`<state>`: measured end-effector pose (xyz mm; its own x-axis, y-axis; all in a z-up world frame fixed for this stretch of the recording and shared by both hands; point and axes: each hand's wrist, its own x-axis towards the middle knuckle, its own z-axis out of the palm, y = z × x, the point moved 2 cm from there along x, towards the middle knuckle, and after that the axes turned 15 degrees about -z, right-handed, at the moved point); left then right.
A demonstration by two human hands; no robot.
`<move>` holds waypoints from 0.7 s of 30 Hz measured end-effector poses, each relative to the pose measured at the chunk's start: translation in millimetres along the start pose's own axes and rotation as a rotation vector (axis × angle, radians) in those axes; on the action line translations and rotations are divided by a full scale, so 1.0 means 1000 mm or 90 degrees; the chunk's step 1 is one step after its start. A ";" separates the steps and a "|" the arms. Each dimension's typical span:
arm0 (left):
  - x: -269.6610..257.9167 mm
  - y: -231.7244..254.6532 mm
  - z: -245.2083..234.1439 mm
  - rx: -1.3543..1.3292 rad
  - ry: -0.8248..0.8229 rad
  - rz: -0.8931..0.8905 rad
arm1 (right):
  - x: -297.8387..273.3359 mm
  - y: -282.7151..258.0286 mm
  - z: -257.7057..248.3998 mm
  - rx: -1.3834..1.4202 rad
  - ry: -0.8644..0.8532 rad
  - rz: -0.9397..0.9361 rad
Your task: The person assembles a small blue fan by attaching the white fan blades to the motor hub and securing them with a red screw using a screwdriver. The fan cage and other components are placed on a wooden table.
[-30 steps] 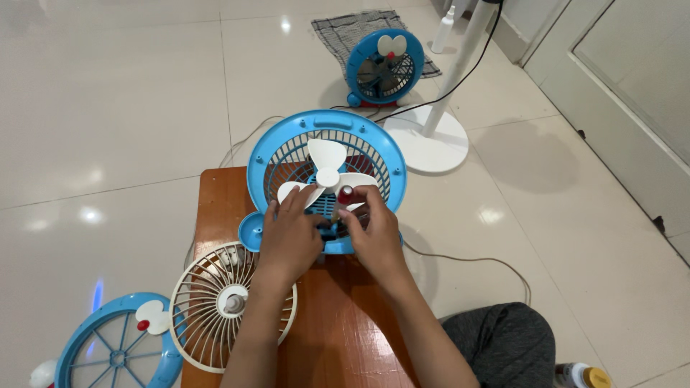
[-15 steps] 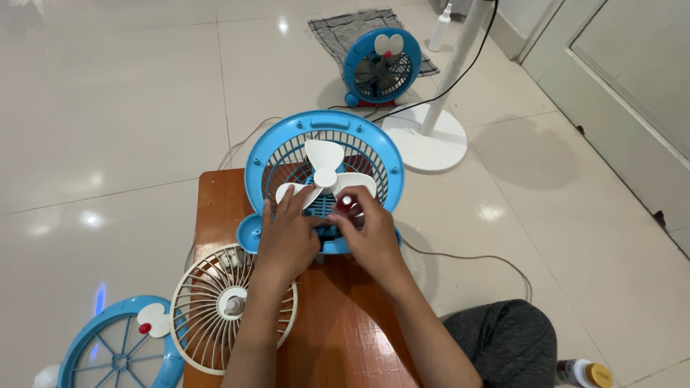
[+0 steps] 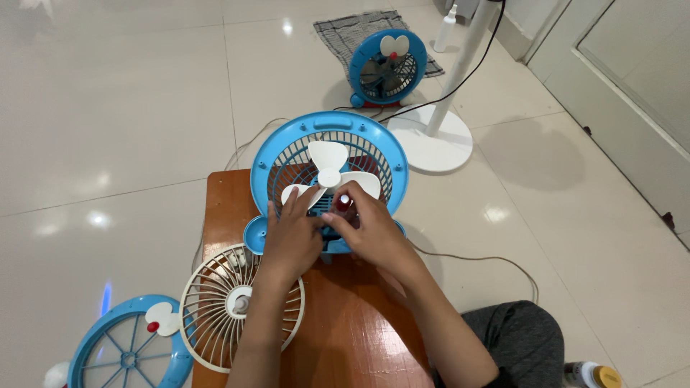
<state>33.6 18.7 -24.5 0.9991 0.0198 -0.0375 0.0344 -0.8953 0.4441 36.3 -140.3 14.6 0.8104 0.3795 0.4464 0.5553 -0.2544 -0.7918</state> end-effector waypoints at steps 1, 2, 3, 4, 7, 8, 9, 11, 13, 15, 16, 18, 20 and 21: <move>0.001 0.001 0.001 0.006 0.002 -0.004 | 0.003 0.001 -0.001 -0.010 0.003 0.007; 0.000 0.001 0.001 -0.005 -0.001 -0.005 | 0.006 0.002 -0.001 -0.020 0.006 0.015; -0.001 0.001 0.001 -0.016 -0.004 -0.007 | 0.009 0.002 -0.002 -0.029 0.009 0.022; -0.002 0.001 0.001 -0.026 -0.007 -0.009 | 0.013 0.000 -0.004 -0.068 0.002 -0.012; -0.003 0.002 0.000 -0.029 0.005 -0.003 | 0.024 -0.007 -0.015 -0.159 -0.022 -0.063; -0.002 0.003 0.000 -0.024 0.002 -0.008 | 0.025 -0.010 -0.018 -0.171 -0.031 -0.044; -0.001 0.004 0.000 -0.018 -0.002 -0.012 | 0.026 -0.012 -0.020 -0.183 -0.040 -0.025; -0.002 0.004 0.000 -0.020 -0.003 -0.011 | 0.033 -0.018 -0.018 -0.275 -0.103 -0.085; -0.003 0.004 -0.001 -0.033 0.006 -0.001 | 0.036 -0.020 -0.014 -0.394 -0.188 -0.086; -0.003 0.003 -0.001 -0.015 -0.014 -0.021 | 0.038 -0.020 -0.009 -0.543 -0.294 -0.023; -0.002 0.003 0.000 -0.006 -0.024 -0.030 | 0.040 -0.022 -0.009 -0.536 -0.296 -0.069; -0.002 0.002 -0.001 -0.021 -0.008 -0.016 | 0.043 -0.025 -0.009 -0.522 -0.301 -0.159; -0.001 0.001 0.000 -0.033 -0.002 -0.009 | 0.042 -0.030 -0.008 -0.474 -0.283 -0.267; 0.000 0.000 0.001 -0.038 -0.004 -0.010 | 0.042 -0.033 -0.007 -0.448 -0.274 -0.321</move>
<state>33.2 18.6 -25.0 0.9983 0.0314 -0.0500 0.0521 -0.8666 0.4963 53.1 -122.1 62.3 0.3857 0.8479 0.3636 0.9175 -0.3938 -0.0549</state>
